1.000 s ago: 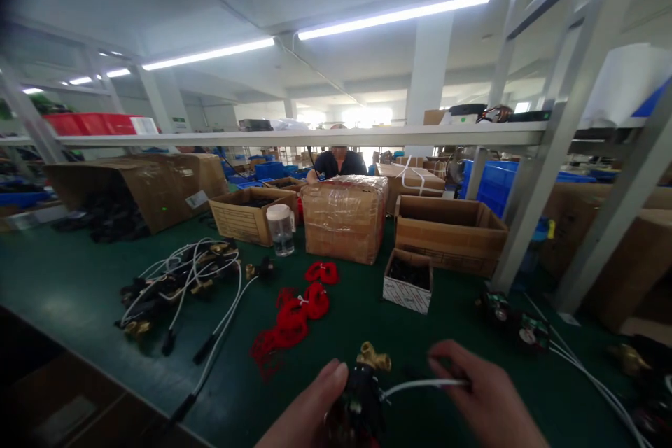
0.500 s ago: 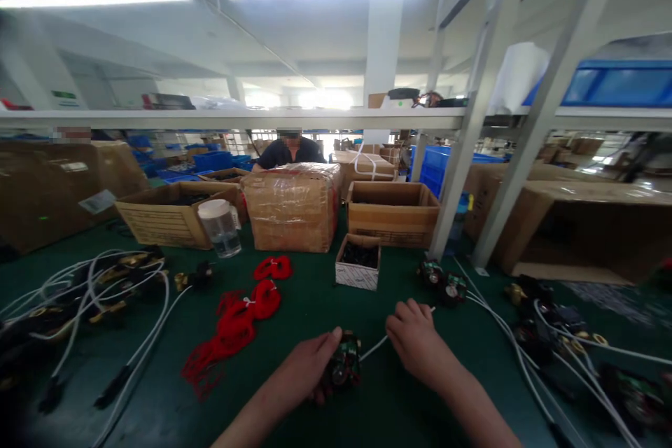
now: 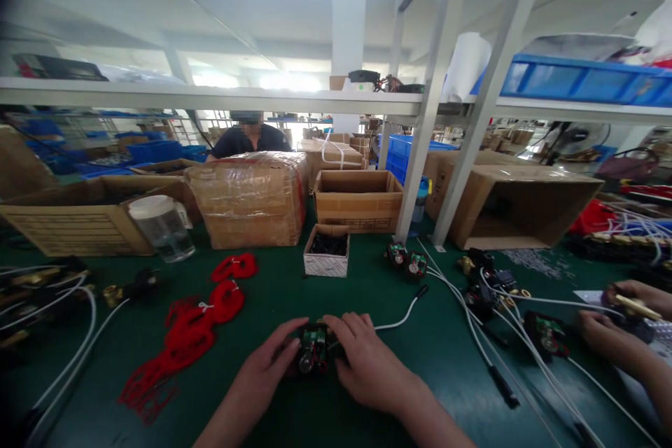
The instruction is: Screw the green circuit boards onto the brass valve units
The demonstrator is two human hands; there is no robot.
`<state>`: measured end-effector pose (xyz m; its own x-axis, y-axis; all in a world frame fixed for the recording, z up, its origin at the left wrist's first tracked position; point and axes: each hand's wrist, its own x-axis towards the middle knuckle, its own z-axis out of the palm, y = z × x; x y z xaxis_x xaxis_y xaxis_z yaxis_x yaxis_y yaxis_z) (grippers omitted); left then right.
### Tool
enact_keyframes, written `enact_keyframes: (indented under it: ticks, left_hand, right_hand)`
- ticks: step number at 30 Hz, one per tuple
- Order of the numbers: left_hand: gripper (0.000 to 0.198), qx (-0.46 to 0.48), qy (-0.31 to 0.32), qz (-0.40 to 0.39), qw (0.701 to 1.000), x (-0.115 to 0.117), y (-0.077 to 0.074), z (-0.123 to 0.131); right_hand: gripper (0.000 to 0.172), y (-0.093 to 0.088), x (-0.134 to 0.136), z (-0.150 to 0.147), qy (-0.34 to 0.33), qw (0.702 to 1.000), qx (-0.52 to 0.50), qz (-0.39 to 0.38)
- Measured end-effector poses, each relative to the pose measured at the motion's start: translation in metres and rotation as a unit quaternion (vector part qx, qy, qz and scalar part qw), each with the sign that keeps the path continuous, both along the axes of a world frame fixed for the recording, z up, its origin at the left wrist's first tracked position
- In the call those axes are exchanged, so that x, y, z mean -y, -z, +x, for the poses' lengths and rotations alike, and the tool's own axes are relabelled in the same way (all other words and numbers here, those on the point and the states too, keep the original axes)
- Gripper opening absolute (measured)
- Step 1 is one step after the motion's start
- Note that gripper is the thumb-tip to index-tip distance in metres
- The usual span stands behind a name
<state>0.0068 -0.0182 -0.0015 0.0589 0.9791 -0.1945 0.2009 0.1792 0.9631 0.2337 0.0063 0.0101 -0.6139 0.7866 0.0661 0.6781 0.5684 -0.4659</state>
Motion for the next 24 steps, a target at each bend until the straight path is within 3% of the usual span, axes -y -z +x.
enact_keyframes:
  ticks: [3, 7, 10, 16, 24]
  left_hand:
    - [0.051, -0.004, 0.026, 0.038, 0.999, 0.003, 0.006, 0.000]
    - [0.073, -0.030, 0.083, 0.100, 0.991, 0.009, 0.014, 0.001]
    - [0.084, -0.091, 0.090, 0.102, 0.986, 0.010, 0.012, 0.005]
    - [0.072, -0.143, 0.061, 0.096, 0.983, 0.007, 0.007, 0.015]
    - [0.065, -0.115, 0.055, 0.122, 0.984, 0.013, -0.005, 0.019]
  right_hand:
    - [0.083, 0.006, 0.003, -0.001, -0.007, 0.998, -0.022, -0.058]
    - [0.081, 0.005, -0.003, -0.002, -0.011, 0.995, -0.053, -0.080]
    - [0.081, -0.002, -0.007, -0.005, -0.013, 0.995, -0.048, -0.084]
    - [0.073, -0.010, -0.004, -0.011, -0.005, 0.998, 0.029, -0.053]
    - [0.071, 0.018, 0.005, -0.022, 0.102, 0.992, 0.005, -0.071]
